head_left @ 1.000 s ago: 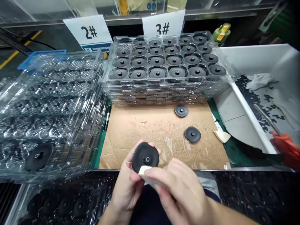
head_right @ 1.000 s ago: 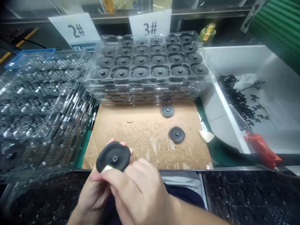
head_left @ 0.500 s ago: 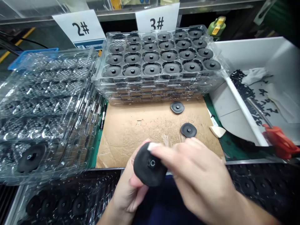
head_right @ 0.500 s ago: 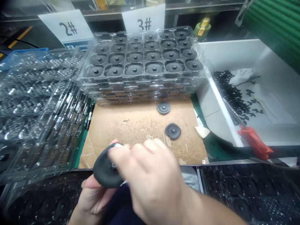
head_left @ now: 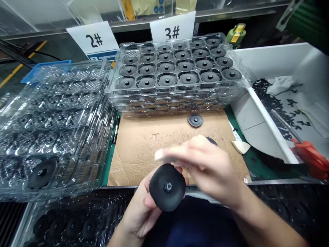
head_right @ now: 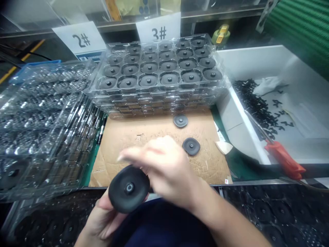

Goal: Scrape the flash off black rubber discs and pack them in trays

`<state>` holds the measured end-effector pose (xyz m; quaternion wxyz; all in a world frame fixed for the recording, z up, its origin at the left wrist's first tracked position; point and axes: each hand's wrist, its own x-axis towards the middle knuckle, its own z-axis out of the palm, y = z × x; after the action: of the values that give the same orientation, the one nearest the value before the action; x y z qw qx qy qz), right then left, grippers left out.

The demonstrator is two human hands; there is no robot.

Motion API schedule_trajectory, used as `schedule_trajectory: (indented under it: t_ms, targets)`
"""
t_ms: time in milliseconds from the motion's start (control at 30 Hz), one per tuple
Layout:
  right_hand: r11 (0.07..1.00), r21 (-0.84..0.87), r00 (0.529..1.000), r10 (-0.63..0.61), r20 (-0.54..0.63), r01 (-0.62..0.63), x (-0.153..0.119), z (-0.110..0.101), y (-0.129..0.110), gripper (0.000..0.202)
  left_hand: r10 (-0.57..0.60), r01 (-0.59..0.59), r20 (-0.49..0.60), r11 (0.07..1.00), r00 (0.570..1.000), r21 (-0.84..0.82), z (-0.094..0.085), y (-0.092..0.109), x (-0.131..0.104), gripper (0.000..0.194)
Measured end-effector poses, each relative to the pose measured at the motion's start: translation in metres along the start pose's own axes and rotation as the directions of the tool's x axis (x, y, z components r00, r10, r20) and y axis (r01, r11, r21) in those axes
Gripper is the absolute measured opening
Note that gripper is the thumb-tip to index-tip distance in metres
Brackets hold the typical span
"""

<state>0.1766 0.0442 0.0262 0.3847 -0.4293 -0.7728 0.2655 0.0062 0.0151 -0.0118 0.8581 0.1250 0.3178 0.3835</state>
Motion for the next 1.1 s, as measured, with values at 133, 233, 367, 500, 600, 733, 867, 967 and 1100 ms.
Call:
schedule_trajectory:
  t_ms: [133,233,367,500,600,733,867,967,1100]
  targets:
    - [0.891,0.048,0.886,0.454,-0.092,-0.451,-0.036,0.022,0.044,0.028,-0.014,0.017,0.045,0.997,0.999,-0.079,0.001,0.004,-0.003,0.057]
    - [0.859,0.028,0.859,0.512,-0.003,-0.512,-0.072,0.051,0.067,0.031,0.002,-0.001,0.014,0.997,1.000,-0.078,-0.005,0.003,-0.002,0.056]
    - [0.856,0.018,0.856,0.517,0.029,-0.517,-0.076,0.053,0.062,0.028,0.040,-0.041,-0.015,0.998,0.999,-0.056,-0.011,-0.002,0.003,0.053]
    - [0.951,-0.005,0.925,0.299,-0.235,-0.308,-0.040,0.027,0.012,0.034,0.080,-0.081,-0.041,0.996,0.996,-0.032,-0.005,-0.007,0.008,0.044]
    - [0.999,-0.054,0.980,-0.014,-0.198,0.004,-0.025,0.025,-0.022,0.035,0.063,-0.064,-0.056,0.998,0.996,-0.004,0.000,-0.003,0.009,0.041]
    - [1.000,-0.009,1.000,-0.013,-0.004,0.013,-0.015,0.034,-0.030,0.029,0.126,-0.125,-0.153,0.992,0.980,0.015,0.002,0.003,0.006,0.040]
    - [0.996,-0.071,0.998,-0.051,-0.049,0.048,-0.002,0.033,-0.026,0.033,0.113,-0.119,-0.166,0.993,0.980,-0.028,0.001,0.003,0.002,0.036]
    - [0.992,-0.043,0.992,-0.120,0.048,0.122,-0.008,0.025,-0.027,0.032,0.081,-0.084,-0.091,0.996,0.993,-0.034,-0.003,0.007,0.000,0.045]
    - [0.995,-0.095,0.995,0.029,0.097,-0.020,-0.025,0.011,-0.030,0.028,0.049,-0.050,-0.020,0.999,0.999,-0.013,-0.005,0.014,0.000,0.048]
